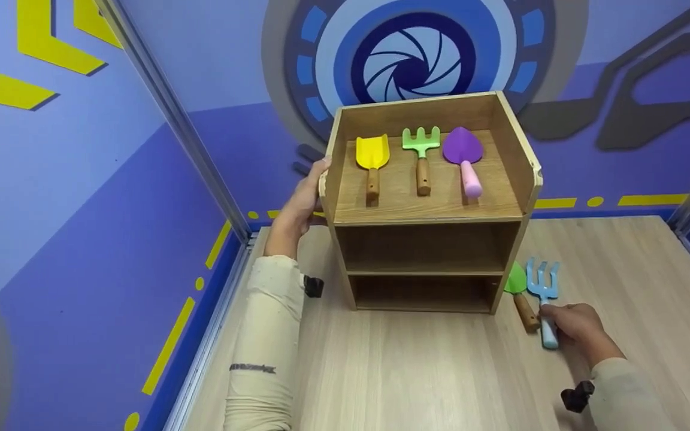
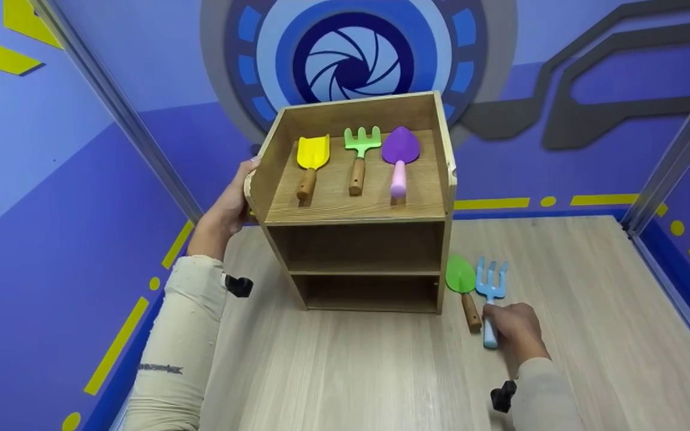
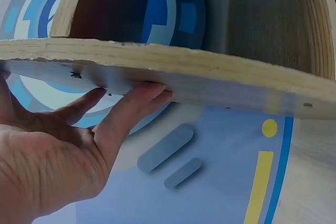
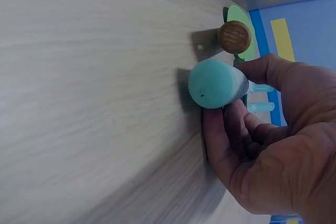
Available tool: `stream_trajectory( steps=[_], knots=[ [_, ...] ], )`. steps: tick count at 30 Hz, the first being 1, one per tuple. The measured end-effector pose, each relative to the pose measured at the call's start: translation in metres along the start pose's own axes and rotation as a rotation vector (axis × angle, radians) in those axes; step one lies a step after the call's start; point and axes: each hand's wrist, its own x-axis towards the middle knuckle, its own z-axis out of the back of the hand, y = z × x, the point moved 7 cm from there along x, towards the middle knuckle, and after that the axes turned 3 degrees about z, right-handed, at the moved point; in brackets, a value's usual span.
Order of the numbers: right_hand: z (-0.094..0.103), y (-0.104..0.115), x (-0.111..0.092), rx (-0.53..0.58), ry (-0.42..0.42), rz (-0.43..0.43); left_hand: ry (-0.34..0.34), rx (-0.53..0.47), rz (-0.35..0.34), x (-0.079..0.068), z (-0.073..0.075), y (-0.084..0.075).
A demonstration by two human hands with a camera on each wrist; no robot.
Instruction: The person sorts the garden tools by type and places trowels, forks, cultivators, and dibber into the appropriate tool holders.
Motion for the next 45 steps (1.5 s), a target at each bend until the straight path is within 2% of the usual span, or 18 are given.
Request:
stream_trajectory(
  steps=[7, 11, 21, 25, 35, 41, 45],
  knots=[
    [-0.001, -0.003, -0.001, -0.005, -0.024, -0.003, 0.006, 0.019, -0.016, -0.001, -0.002, 0.000],
    [-0.004, -0.008, -0.002, 0.019, -0.006, -0.012, 0.010, 0.023, -0.009, -0.001, -0.003, -0.001],
    [-0.002, -0.010, -0.005, 0.216, 0.239, -0.006, 0.038, 0.008, -0.008, 0.001, -0.009, -0.009],
    [-0.003, -0.013, -0.006, 0.344, 0.326, 0.003, 0.045, -0.003, 0.000, 0.003, -0.011, -0.009],
    [-0.002, -0.020, -0.008, 0.539, 0.417, -0.015, 0.040, -0.007, 0.004, 0.004, -0.010, -0.006],
    [-0.004, -0.018, -0.015, 0.619, 0.544, 0.047, 0.036, 0.004, 0.008, 0.004, -0.008, -0.004],
    [-0.003, -0.015, -0.019, 0.605, 0.571, 0.081, 0.031, 0.007, 0.009, 0.004, -0.005, -0.002]
  ],
)
